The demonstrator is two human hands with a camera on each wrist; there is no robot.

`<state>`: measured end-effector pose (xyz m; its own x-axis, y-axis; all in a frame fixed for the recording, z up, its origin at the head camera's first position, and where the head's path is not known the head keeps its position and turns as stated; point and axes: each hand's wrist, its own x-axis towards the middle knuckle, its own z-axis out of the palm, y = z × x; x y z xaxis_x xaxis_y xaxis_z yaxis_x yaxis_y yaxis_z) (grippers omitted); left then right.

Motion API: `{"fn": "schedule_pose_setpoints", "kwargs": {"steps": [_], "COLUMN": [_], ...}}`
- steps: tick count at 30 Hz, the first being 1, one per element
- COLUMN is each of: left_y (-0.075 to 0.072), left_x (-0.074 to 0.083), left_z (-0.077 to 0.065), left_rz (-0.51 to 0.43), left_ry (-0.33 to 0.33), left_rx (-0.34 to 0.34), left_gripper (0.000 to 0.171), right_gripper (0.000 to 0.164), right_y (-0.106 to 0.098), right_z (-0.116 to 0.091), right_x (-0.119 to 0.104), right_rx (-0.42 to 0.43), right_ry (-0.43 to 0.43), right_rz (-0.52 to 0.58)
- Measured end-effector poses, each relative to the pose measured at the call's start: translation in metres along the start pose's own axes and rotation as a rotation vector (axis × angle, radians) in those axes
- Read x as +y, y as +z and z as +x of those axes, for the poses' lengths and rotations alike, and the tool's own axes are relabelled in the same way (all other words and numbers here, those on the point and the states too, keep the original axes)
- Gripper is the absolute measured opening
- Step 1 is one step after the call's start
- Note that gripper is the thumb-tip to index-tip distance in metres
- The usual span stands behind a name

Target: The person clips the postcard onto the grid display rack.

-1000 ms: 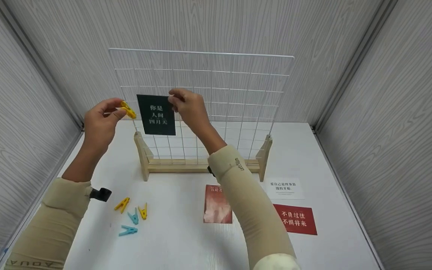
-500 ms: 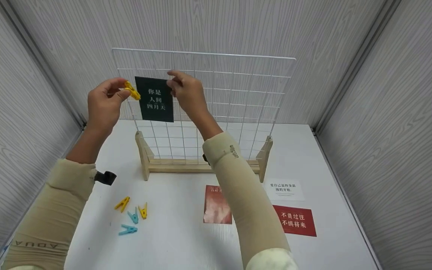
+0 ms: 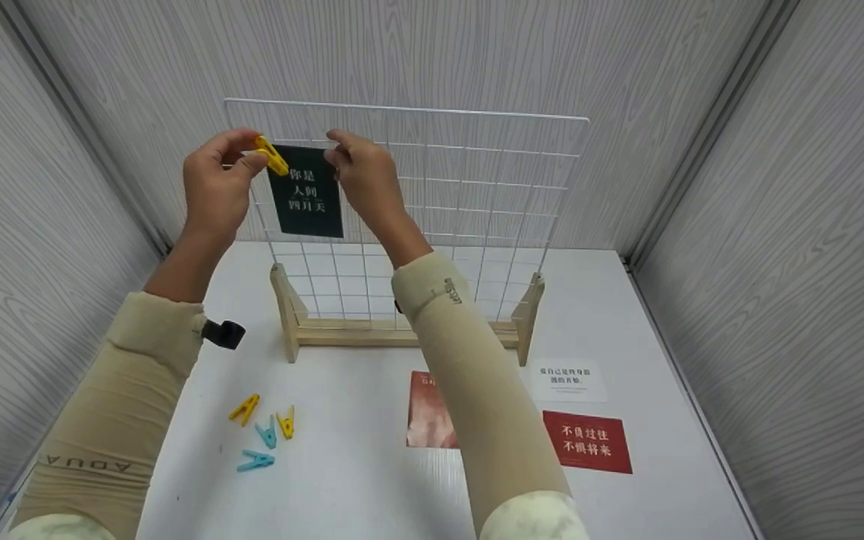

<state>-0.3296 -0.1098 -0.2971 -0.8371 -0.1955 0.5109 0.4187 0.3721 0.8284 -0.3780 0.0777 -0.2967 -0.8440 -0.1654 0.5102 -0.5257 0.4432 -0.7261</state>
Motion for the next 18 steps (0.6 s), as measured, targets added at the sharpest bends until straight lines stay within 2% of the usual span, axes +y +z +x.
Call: {"fn": "schedule_pose_setpoints", "kwargs": {"steps": [6,18], "left_y": [0.006,0.016], "left_x": [0.008,0.016], "left_z": [0.007,0.017], "left_rz": [0.006,-0.062], "left_ry": [0.000,0.009], "left_rx": [0.014,0.023], "left_gripper": [0.029,0.030], "right_gripper": [0.029,0.026], "right_y": [0.003,0.006], "right_z": [0.003,0.004], "right_x": [-0.002,-0.005], "right_rx": [0.005,0.023], "right_ry": [0.016,0.015], "right_rz": [-0.030,-0.118]}}
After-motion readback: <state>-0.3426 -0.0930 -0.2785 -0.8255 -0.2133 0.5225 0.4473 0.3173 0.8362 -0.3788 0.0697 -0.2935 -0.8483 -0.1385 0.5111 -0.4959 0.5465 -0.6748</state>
